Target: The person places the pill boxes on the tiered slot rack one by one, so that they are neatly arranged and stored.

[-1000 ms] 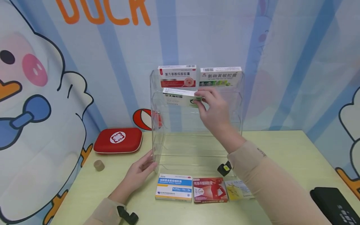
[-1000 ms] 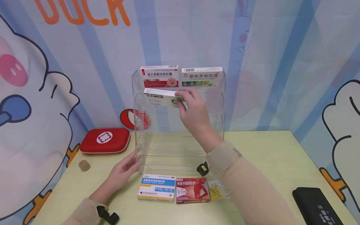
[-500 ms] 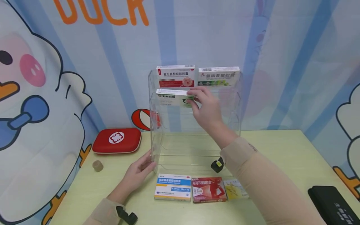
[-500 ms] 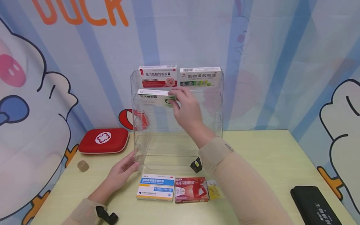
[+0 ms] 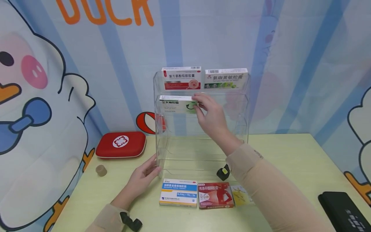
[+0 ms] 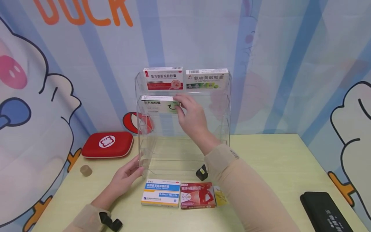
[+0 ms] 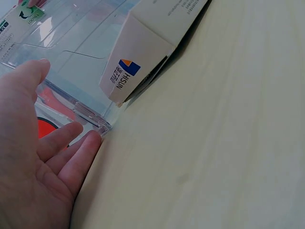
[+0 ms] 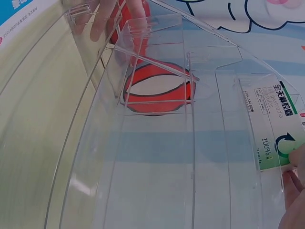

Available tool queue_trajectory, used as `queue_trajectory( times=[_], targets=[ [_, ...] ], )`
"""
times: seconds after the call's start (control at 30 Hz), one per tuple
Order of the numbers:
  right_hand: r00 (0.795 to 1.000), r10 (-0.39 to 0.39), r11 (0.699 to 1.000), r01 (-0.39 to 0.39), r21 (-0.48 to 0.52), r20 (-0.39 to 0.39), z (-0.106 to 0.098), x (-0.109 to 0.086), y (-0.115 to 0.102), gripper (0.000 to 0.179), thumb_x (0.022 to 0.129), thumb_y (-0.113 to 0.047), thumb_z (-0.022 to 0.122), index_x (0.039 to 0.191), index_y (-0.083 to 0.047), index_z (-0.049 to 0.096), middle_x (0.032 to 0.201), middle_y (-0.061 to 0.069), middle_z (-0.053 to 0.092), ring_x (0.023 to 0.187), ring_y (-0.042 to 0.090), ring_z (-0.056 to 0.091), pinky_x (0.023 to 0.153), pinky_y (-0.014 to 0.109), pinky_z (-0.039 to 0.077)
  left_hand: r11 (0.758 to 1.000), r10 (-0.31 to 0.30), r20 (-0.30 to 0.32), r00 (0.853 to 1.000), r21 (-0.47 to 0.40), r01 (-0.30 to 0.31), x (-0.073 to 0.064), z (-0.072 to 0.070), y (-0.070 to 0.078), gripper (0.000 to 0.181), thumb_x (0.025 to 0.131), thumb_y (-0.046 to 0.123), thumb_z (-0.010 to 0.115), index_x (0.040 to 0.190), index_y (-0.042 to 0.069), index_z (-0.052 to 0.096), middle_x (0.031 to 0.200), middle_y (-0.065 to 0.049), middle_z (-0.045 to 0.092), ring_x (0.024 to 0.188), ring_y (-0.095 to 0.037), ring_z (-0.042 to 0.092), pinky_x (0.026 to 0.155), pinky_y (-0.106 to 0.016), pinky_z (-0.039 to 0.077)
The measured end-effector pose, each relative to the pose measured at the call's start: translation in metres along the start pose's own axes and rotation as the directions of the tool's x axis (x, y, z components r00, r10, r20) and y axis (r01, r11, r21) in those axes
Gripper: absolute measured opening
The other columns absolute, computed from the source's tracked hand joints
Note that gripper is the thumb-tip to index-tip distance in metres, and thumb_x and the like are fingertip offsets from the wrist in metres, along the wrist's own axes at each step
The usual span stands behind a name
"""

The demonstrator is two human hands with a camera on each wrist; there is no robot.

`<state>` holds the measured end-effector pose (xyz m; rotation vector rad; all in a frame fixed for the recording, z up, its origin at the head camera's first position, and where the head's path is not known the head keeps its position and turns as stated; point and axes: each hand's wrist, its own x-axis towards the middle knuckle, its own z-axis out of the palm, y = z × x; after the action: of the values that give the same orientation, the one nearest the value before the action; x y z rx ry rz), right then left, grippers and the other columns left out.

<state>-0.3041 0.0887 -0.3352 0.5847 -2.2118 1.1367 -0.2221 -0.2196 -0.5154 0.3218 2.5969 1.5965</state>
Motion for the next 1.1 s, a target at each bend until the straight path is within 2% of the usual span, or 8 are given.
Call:
queue_trajectory(
  times=[0.33,0.57,0.7,0.87,1.1],
  targets=[
    [0.997,0.056,0.993,-0.051,0.102,-0.049,-0.009,-0.007,0.003,0.042,0.103,0.002,0.072,0.144,-0.001,0.067,0.147,0.019,0.070,0.132,0.034,0.074,0.111,0.035,0.063,1.000,-0.006,0.005,1.000,-0.008,0.006,0.002,0.001,-0.004,0.069,0.108,0.047,0.070,0.169,0.048,0.038,0.165,-0.008,0.059,0.148,-0.030,0.064,0.118,-0.037,0.057],
    [0.994,0.093,0.990,-0.088,0.110,-0.048,-0.020,-0.016,0.006,0.042,0.104,-0.006,0.075,0.145,-0.003,0.066,0.145,0.017,0.071,0.128,0.033,0.076,0.110,0.036,0.063,1.000,-0.010,0.006,1.000,-0.013,0.010,0.001,0.000,-0.003,0.068,0.108,0.048,0.070,0.169,0.049,0.038,0.164,-0.007,0.060,0.148,-0.030,0.064,0.119,-0.038,0.056],
    [0.996,0.078,0.988,-0.074,0.138,-0.030,-0.023,-0.025,0.010,0.043,0.104,-0.006,0.075,0.145,0.000,0.065,0.145,0.020,0.070,0.128,0.038,0.075,0.109,0.043,0.064,1.000,0.005,0.009,1.000,-0.011,-0.005,0.001,0.000,-0.004,0.069,0.109,0.046,0.069,0.170,0.045,0.038,0.165,-0.010,0.059,0.148,-0.032,0.064,0.119,-0.039,0.056],
    [0.999,0.046,0.985,-0.047,0.166,0.008,-0.029,-0.040,0.011,0.044,0.102,-0.005,0.076,0.144,0.003,0.065,0.146,0.024,0.069,0.129,0.043,0.074,0.109,0.044,0.063,1.000,-0.010,0.009,1.000,-0.014,0.010,0.000,0.001,-0.002,0.070,0.108,0.048,0.070,0.169,0.047,0.038,0.166,-0.008,0.058,0.150,-0.030,0.063,0.119,-0.038,0.056],
    [0.997,-0.005,0.994,-0.003,0.108,0.076,-0.039,-0.063,0.007,0.051,0.101,-0.011,0.080,0.150,-0.004,0.064,0.150,0.015,0.069,0.130,0.032,0.075,0.109,0.040,0.063,1.000,-0.008,0.002,1.000,-0.010,0.008,0.002,0.002,-0.002,0.069,0.108,0.046,0.070,0.169,0.047,0.038,0.165,-0.009,0.059,0.149,-0.032,0.063,0.118,-0.039,0.056]
  ],
)
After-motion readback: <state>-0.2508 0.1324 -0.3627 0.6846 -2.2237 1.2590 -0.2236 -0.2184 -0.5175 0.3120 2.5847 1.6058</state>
